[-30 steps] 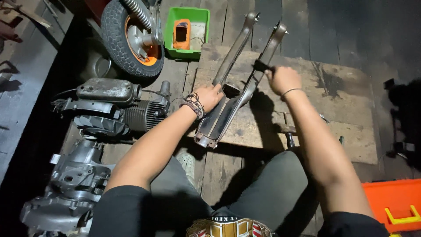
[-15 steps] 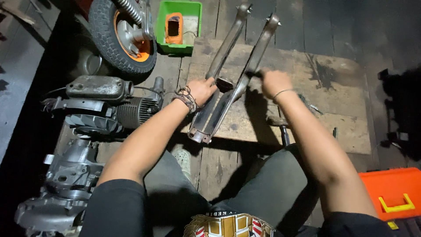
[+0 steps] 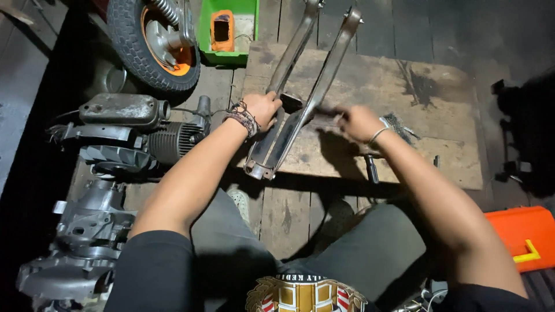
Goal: The person cleans two long metal parts on a wooden workbench using a wire brush. They scrub the surfaces of the parts, then briefly open an orange toolbox before resuming the cleaning process.
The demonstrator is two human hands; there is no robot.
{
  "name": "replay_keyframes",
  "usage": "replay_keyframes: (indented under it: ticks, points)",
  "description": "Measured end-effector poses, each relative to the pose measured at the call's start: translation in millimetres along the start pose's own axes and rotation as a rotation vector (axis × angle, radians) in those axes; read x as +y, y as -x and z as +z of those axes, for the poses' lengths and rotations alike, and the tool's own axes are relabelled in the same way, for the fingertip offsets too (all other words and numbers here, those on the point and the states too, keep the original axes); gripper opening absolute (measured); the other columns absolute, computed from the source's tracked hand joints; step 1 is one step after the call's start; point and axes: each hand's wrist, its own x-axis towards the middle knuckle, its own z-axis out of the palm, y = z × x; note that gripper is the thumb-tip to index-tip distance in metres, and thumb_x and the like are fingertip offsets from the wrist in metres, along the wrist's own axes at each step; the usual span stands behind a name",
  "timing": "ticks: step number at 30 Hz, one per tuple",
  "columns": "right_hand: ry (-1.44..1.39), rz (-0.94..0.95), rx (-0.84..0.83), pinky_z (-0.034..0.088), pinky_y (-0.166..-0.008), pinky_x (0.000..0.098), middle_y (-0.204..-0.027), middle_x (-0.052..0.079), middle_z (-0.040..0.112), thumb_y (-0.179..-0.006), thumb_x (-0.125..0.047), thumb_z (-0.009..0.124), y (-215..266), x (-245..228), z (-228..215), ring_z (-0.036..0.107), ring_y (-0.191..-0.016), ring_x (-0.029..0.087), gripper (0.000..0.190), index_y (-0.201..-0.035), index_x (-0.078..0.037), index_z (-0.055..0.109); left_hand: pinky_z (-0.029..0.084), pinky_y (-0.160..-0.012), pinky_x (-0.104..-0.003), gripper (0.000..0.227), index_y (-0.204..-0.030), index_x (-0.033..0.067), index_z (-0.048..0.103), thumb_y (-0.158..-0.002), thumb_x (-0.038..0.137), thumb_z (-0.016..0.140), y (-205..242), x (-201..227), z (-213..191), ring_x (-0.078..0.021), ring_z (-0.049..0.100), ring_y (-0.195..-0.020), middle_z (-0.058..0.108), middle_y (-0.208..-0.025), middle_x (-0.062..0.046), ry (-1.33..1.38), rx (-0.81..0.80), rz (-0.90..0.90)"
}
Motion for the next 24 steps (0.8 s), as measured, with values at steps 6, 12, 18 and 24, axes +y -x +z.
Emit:
replay_keyframes:
  ticks: [6, 12, 18, 24]
  points:
    - [0.115, 0.125, 0.162, 0.058, -0.090, 0.0540, -0.103, 0.017, 0.078, -0.098, -0.028, 0.057, -31.9, 10.4, 13.9, 0.072, -0.105, 0.041, 0.027, -0.112, -0.012, 0.075, 0.062, -0.077, -0.044, 0.051, -0.121, 0.0146, 0.065, -0.082, 0.046, 0.077, 10.3, 9.6, -12.4, -0.0340, 0.075, -0.088, 0.061, -0.124, -0.010, 0.036, -0.073, -0.049]
    - [-0.053, 0.008, -0.080, 0.054, -0.098, 0.0546, -0.108, 0.019, 0.078, -0.097, -0.027, 0.057, -8.9, -35.8, -0.1, 0.068, -0.113, 0.045, 0.033, -0.120, -0.011, 0.073, 0.059, -0.082, -0.048, 0.054, -0.122, 0.0156, 0.063, -0.082, 0.049, 0.075, 13.1, 14.7, -21.0, -0.0361, 0.074, -0.097, 0.058, -0.134, -0.014, 0.061, -0.104, -0.074]
    - [0.063, 0.056, 0.000, 0.054, -0.094, 0.0547, -0.111, 0.020, 0.077, -0.100, -0.033, 0.058, -66.3, 38.5, 14.3, 0.070, -0.110, 0.044, 0.037, -0.125, -0.009, 0.073, 0.047, -0.097, -0.046, 0.061, -0.128, 0.0129, 0.058, -0.082, 0.046, 0.079, -2.9, 18.6, -16.7, -0.0344, 0.058, -0.121, 0.055, -0.132, -0.015, -0.010, 0.049, -0.082]
    - [-0.101, 0.134, 0.195, 0.055, -0.092, 0.0582, -0.109, 0.023, 0.075, -0.102, -0.024, 0.059, -104.0, 70.5, 12.1, 0.068, -0.110, 0.047, 0.026, -0.122, -0.012, 0.070, 0.040, -0.110, -0.053, 0.073, -0.139, 0.0074, 0.053, -0.084, 0.047, 0.080, -19.8, 33.5, -12.7, -0.0408, 0.049, -0.137, 0.050, -0.145, -0.027, 0.102, 0.084, -0.124]
